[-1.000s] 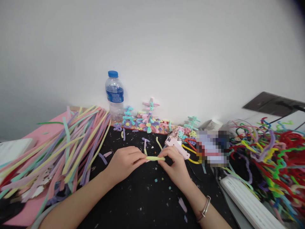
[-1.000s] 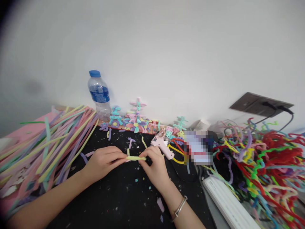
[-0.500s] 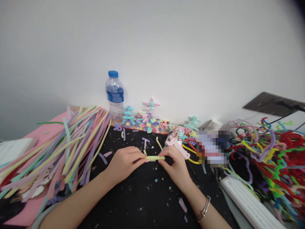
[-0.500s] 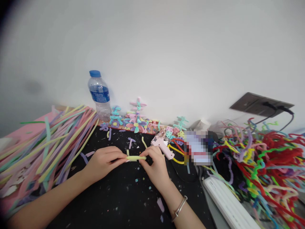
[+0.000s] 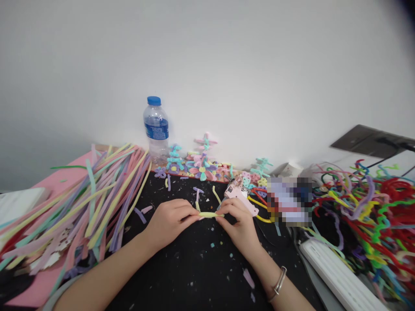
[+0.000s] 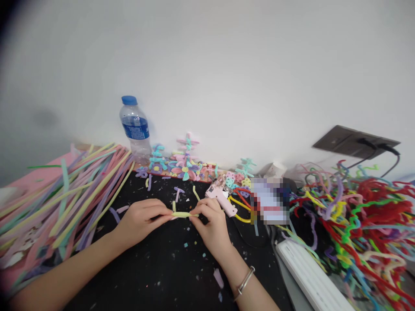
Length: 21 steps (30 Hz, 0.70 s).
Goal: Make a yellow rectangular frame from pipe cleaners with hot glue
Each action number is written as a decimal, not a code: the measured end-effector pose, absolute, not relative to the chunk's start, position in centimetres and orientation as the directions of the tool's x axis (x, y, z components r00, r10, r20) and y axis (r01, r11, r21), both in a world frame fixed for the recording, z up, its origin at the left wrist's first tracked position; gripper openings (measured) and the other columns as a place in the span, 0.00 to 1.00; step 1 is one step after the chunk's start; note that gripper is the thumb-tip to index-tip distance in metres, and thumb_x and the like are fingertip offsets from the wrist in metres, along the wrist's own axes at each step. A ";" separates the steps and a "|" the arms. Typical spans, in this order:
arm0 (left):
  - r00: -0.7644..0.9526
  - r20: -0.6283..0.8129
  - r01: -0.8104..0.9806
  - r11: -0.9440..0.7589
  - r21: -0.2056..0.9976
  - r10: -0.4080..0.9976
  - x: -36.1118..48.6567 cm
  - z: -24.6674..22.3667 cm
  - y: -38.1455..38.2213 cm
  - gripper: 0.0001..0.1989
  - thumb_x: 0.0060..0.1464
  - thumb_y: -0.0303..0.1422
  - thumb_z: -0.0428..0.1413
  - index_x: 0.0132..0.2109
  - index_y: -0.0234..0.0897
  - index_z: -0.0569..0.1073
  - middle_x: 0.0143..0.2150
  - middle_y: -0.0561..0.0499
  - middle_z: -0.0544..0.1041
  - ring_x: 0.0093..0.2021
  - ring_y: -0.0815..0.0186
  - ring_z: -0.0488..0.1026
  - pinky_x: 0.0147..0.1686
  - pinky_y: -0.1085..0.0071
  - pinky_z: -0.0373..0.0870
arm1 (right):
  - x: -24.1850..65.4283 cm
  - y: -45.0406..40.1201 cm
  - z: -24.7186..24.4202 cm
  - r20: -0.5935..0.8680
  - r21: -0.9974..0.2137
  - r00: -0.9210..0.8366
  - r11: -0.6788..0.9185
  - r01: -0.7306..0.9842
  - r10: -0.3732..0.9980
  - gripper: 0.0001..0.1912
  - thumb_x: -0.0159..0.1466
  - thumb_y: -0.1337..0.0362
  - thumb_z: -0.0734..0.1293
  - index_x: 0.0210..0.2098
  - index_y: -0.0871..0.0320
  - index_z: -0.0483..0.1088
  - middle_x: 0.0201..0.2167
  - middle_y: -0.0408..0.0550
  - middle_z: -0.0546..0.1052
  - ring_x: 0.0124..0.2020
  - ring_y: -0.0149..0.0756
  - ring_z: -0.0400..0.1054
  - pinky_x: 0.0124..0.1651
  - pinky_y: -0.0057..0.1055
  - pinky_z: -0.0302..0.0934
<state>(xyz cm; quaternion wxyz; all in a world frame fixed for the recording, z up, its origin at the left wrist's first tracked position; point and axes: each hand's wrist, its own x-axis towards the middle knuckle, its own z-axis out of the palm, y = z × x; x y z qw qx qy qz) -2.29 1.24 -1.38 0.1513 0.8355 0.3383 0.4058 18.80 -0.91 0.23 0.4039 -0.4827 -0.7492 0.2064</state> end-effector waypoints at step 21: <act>0.484 0.600 0.426 -0.771 0.474 0.636 -2.6 -1.4 1.5 0.08 0.58 0.30 0.53 0.37 0.37 0.77 0.31 0.51 0.79 0.31 0.68 0.73 0.33 0.72 0.69 | 19.3 -0.5 0.2 0.427 -0.696 -0.199 0.462 0.550 0.882 0.05 0.56 0.73 0.68 0.28 0.56 0.71 0.33 0.47 0.71 0.37 0.38 0.67 0.40 0.34 0.61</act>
